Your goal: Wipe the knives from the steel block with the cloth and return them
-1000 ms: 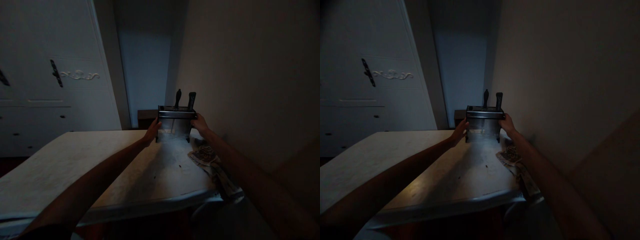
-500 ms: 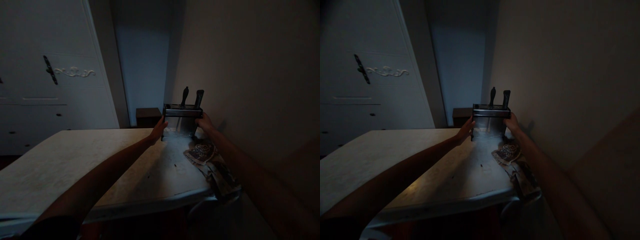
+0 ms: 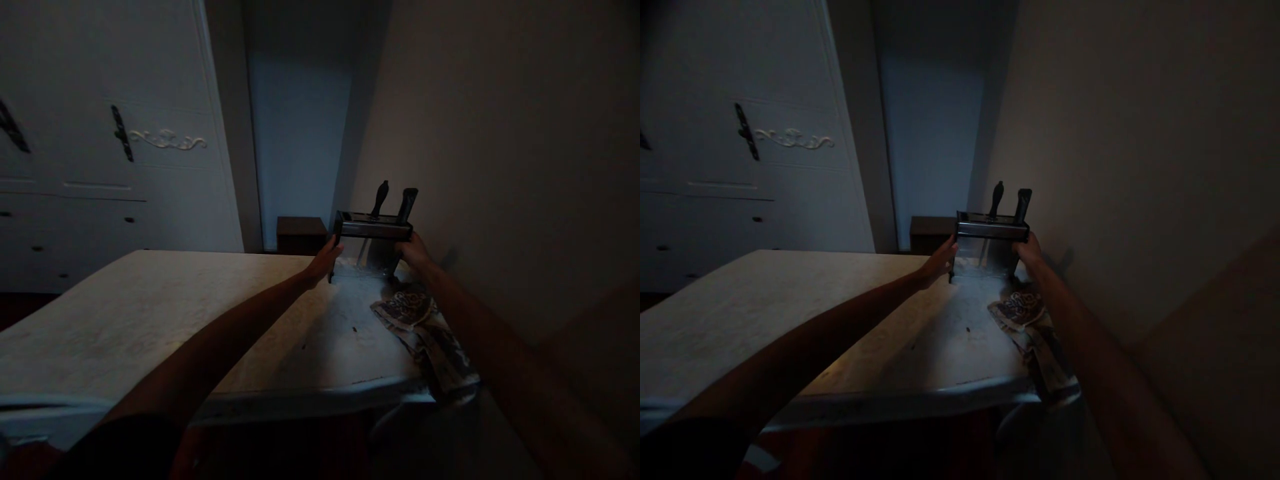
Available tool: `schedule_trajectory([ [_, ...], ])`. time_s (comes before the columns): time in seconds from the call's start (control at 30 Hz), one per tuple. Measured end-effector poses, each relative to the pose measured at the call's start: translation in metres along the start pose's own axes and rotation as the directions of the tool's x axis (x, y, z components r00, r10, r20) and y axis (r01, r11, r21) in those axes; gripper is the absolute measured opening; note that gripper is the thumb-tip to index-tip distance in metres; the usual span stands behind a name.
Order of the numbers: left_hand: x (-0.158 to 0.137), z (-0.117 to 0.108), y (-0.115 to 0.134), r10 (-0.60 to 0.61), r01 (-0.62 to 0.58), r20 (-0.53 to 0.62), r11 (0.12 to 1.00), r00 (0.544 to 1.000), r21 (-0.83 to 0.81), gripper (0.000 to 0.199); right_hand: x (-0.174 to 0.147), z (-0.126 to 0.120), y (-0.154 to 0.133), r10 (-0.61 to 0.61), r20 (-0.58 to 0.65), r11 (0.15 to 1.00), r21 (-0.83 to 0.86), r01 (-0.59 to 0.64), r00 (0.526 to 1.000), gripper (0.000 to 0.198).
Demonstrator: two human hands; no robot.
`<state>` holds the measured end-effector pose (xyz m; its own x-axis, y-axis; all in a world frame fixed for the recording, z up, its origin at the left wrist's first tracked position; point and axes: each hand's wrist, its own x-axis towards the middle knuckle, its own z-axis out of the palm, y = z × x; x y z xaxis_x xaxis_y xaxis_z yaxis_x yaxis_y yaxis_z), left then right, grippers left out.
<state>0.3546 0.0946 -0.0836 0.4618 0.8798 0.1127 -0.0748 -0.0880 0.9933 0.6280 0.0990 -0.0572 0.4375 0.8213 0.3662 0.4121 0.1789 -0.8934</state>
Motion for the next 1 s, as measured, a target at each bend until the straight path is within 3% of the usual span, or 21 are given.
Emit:
schedule_trajectory([
  [0.1,-0.012,-0.017,-0.001,-0.086,0.087,0.022,0.996,0.996,-0.036,0.078,-0.008,-0.001,-0.014,0.115,-0.090,0.991,-0.059,-0.121,0.989,0.043],
  [0.2,-0.027,-0.044,-0.011,-0.110,0.110,0.000,0.994,0.994,0.011,0.062,-0.023,-0.001,-0.029,0.117,-0.290,0.981,-0.115,-0.156,0.950,0.041],
  [0.27,-0.040,-0.065,-0.020,-0.115,0.119,-0.069,0.991,0.991,0.055,0.053,-0.040,0.003,-0.037,0.039,-0.455,0.983,-0.143,-0.116,0.889,0.043],
  [0.33,-0.054,-0.087,-0.028,-0.099,0.112,-0.143,0.990,0.985,0.086,0.041,-0.062,0.014,-0.045,-0.124,-0.520,0.989,-0.136,0.061,0.845,0.036],
  [0.37,-0.061,-0.098,-0.032,-0.087,0.104,-0.173,0.990,0.981,0.095,0.034,-0.075,0.023,-0.049,-0.187,-0.483,0.982,-0.097,0.161,0.855,0.029],
  [0.43,-0.076,-0.120,-0.038,-0.060,0.086,-0.215,0.990,0.975,0.112,0.026,-0.100,0.045,-0.056,-0.200,-0.288,0.966,0.101,0.237,0.937,0.023],
  [0.5,-0.091,-0.139,-0.042,-0.034,0.068,-0.243,0.989,0.970,0.132,0.023,-0.124,0.073,-0.062,-0.069,0.024,0.940,0.335,0.057,0.997,0.035],
  [0.53,-0.098,-0.148,-0.043,-0.025,0.062,-0.259,0.989,0.965,0.137,0.022,-0.135,0.088,-0.064,-0.003,0.177,0.908,0.413,-0.071,0.984,0.042],
  [0.6,-0.112,-0.162,-0.044,-0.014,0.056,-0.289,0.989,0.957,0.136,0.023,-0.154,0.119,-0.067,0.061,0.398,0.858,0.447,-0.252,0.915,0.051],
  [0.7,-0.131,-0.177,-0.041,-0.005,0.038,-0.308,0.994,0.952,0.103,0.026,-0.176,0.166,-0.065,0.107,0.562,0.857,0.366,-0.363,0.820,0.059],
  [0.83,-0.143,-0.188,-0.037,-0.024,0.022,-0.316,1.000,0.949,-0.009,0.026,-0.190,0.215,-0.055,0.142,0.655,0.865,0.283,-0.415,0.742,0.062],
  [1.0,-0.135,-0.198,-0.041,-0.017,0.018,-0.173,1.000,0.985,0.002,0.022,-0.187,0.239,-0.049,0.111,0.660,0.868,0.299,-0.396,0.743,0.053],
])
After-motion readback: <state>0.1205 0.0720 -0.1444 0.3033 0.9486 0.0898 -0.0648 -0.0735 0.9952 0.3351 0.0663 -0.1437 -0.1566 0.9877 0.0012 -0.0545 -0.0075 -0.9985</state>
